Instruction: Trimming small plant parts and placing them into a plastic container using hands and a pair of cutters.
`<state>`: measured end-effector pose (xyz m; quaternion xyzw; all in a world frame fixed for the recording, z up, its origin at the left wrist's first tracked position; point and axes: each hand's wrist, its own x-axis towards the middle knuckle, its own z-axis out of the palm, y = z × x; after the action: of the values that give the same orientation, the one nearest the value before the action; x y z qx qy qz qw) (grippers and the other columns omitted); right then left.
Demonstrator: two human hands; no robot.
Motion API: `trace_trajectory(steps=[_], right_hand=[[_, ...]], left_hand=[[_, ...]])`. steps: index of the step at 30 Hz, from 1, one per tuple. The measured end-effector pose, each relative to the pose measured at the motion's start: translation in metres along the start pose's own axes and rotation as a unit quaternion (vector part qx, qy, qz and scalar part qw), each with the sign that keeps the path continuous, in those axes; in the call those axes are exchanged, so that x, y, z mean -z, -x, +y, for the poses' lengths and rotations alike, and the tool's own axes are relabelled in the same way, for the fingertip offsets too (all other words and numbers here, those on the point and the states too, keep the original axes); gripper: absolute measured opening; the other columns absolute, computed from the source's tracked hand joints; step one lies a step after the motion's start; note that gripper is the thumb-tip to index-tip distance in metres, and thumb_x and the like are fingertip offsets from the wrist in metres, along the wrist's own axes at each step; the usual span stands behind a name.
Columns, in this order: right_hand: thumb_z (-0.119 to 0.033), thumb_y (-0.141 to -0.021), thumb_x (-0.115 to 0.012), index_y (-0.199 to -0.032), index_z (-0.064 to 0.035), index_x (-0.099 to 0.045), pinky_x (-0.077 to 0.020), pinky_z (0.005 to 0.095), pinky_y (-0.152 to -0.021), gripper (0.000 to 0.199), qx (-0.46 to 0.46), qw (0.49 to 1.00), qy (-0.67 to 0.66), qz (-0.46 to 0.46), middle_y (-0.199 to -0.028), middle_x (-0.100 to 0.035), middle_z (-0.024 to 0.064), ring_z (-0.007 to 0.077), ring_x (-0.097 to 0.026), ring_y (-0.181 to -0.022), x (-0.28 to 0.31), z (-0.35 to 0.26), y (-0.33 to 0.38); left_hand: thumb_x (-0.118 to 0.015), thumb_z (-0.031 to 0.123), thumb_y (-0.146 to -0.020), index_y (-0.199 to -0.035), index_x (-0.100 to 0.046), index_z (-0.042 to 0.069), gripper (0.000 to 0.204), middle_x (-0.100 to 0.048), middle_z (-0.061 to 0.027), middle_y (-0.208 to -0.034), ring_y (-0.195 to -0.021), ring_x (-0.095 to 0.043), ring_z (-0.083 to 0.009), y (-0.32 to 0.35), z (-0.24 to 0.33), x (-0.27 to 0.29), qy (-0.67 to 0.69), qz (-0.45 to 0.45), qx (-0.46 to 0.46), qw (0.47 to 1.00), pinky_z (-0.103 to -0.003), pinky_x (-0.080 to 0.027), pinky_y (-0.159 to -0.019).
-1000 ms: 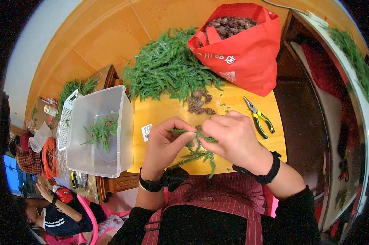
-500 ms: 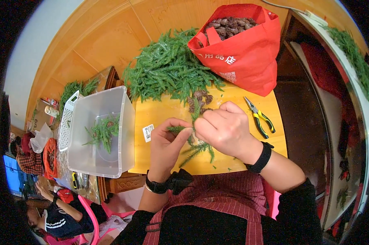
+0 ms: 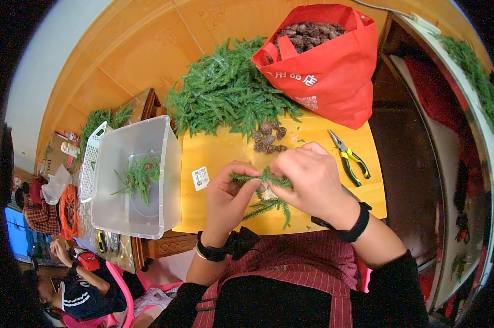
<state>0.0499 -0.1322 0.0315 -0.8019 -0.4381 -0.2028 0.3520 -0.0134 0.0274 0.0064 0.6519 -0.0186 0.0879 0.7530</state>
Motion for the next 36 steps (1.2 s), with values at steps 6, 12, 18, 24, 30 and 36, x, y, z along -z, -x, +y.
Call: trace_trajectory(steps=[6,12,18,24,30,36], right_hand=[[-0.011,-0.071,-0.067,-0.084,-0.0009,-0.055,-0.041,0.0233,-0.068,0.02,-0.248,0.887,-0.363,-0.137,-0.08,-0.057,0.0019,0.0103,-0.053,-0.074,0.008,0.006,0.007],[-0.009,-0.079,-0.062,-0.09,-0.0012,-0.057,-0.0402,0.0205,-0.068,0.014,-0.343,0.75,-0.553,-0.116,-0.081,-0.054,-0.0024,0.0053,-0.05,-0.075,0.01,-0.003,0.005],[-0.002,-0.076,-0.061,-0.086,-0.002,-0.056,-0.0394,0.0226,-0.075,0.011,-0.276,0.761,-0.586,-0.038,-0.09,-0.05,0.0012,0.0093,-0.049,-0.084,0.001,-0.005,0.005],[0.0,-0.074,-0.063,-0.082,-0.0011,-0.057,-0.0397,0.0241,-0.077,0.01,-0.279,0.773,-0.57,-0.009,-0.09,-0.049,0.0037,0.0116,-0.049,-0.085,-0.006,-0.004,0.01],[0.004,-0.075,-0.062,-0.091,0.0007,-0.061,-0.0429,0.0242,-0.07,0.016,-0.211,0.875,-0.435,0.015,-0.09,-0.055,0.0065,0.0116,-0.053,-0.083,-0.002,-0.007,0.011],[0.007,-0.071,-0.055,-0.087,0.0002,-0.064,-0.0418,0.0225,-0.065,0.02,-0.062,0.974,-0.211,0.051,-0.087,-0.053,0.0085,0.0137,-0.054,-0.079,-0.004,-0.011,0.01]], left_hand=[[-0.055,-0.008,-0.077,-0.089,-0.052,0.001,0.015,-0.055,-0.0092,-0.085,-0.08,-0.054,-0.0145,-0.001,0.01,0.003,-0.156,0.024,-0.191,0.969,-0.023,-0.046,-0.07],[-0.062,-0.005,-0.07,-0.087,-0.053,0.001,0.02,-0.057,-0.0119,-0.084,-0.078,-0.055,-0.0222,-0.003,0.015,-0.002,-0.244,-0.001,-0.304,0.921,-0.028,-0.045,-0.068],[-0.064,-0.007,-0.067,-0.087,-0.057,0.001,0.022,-0.057,-0.0111,-0.084,-0.078,-0.056,-0.0209,-0.005,0.018,-0.004,-0.253,0.015,-0.279,0.926,-0.027,-0.044,-0.068],[-0.063,-0.008,-0.069,-0.085,-0.057,0.0,0.019,-0.057,-0.0115,-0.084,-0.076,-0.056,-0.02,-0.004,0.016,-0.004,-0.244,0.018,-0.262,0.934,-0.027,-0.044,-0.066],[-0.059,-0.005,-0.077,-0.087,-0.054,-0.002,0.011,-0.057,-0.0094,-0.086,-0.076,-0.056,-0.0136,-0.001,0.012,-0.009,-0.124,0.023,-0.131,0.983,-0.023,-0.045,-0.065],[-0.057,0.0,-0.081,-0.089,-0.055,-0.001,0.008,-0.057,-0.0072,-0.091,-0.075,-0.054,-0.0061,-0.002,0.01,-0.007,0.056,0.011,0.03,0.998,-0.018,-0.044,-0.062]])
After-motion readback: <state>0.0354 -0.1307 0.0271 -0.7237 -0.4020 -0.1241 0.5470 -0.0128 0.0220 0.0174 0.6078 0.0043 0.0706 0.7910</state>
